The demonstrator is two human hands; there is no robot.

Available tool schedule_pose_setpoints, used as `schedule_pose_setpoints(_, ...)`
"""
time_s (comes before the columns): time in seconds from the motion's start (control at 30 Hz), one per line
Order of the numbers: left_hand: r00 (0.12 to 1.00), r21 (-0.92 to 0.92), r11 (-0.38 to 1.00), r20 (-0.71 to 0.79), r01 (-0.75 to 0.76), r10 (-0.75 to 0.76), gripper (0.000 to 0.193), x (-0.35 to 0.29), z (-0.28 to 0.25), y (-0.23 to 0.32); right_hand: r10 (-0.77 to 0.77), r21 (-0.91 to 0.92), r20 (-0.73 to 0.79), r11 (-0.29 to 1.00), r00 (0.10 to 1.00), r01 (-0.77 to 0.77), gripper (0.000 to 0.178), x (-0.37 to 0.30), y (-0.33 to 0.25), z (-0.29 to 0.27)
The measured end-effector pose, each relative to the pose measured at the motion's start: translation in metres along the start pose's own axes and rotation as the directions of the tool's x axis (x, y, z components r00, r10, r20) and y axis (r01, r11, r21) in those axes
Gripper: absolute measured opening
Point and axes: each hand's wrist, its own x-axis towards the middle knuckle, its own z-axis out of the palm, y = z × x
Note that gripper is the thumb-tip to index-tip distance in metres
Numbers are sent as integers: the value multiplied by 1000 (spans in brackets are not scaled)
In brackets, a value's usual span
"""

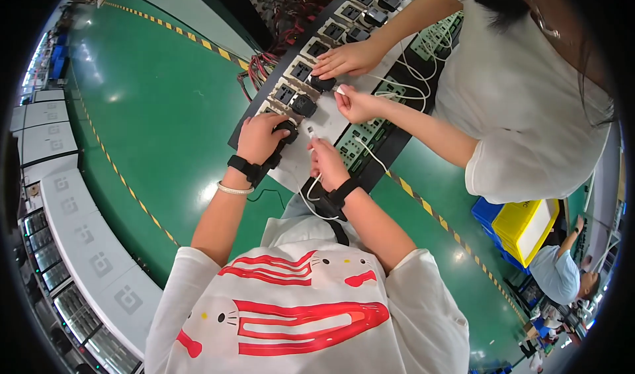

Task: The person unplugs chargers and cables from a testing rack, carries them to a conveyor belt, and then brings a new set of chargers back to the rack to plug them in and connect the cables.

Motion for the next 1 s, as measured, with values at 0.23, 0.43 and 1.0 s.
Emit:
schedule_pose_setpoints(0.23, 985, 1, 993, 129, 117, -116, 34, 10, -5, 3, -421, -607, 3, 720, 907, 336, 16, 31, 49, -7)
schedule_pose_setpoints(0.43, 984, -2, 994, 139, 113, -112, 33, 12, -4, 2, -551, -584, -59, 695, 832, 419, 17, 35, 53, 2)
schedule_pose_setpoints(1.0, 979, -122, 991, 200, 56, -31, 33, 16, 4, -16, -190, -55, -29, 981, 981, 188, 25, -14, 8, -49)
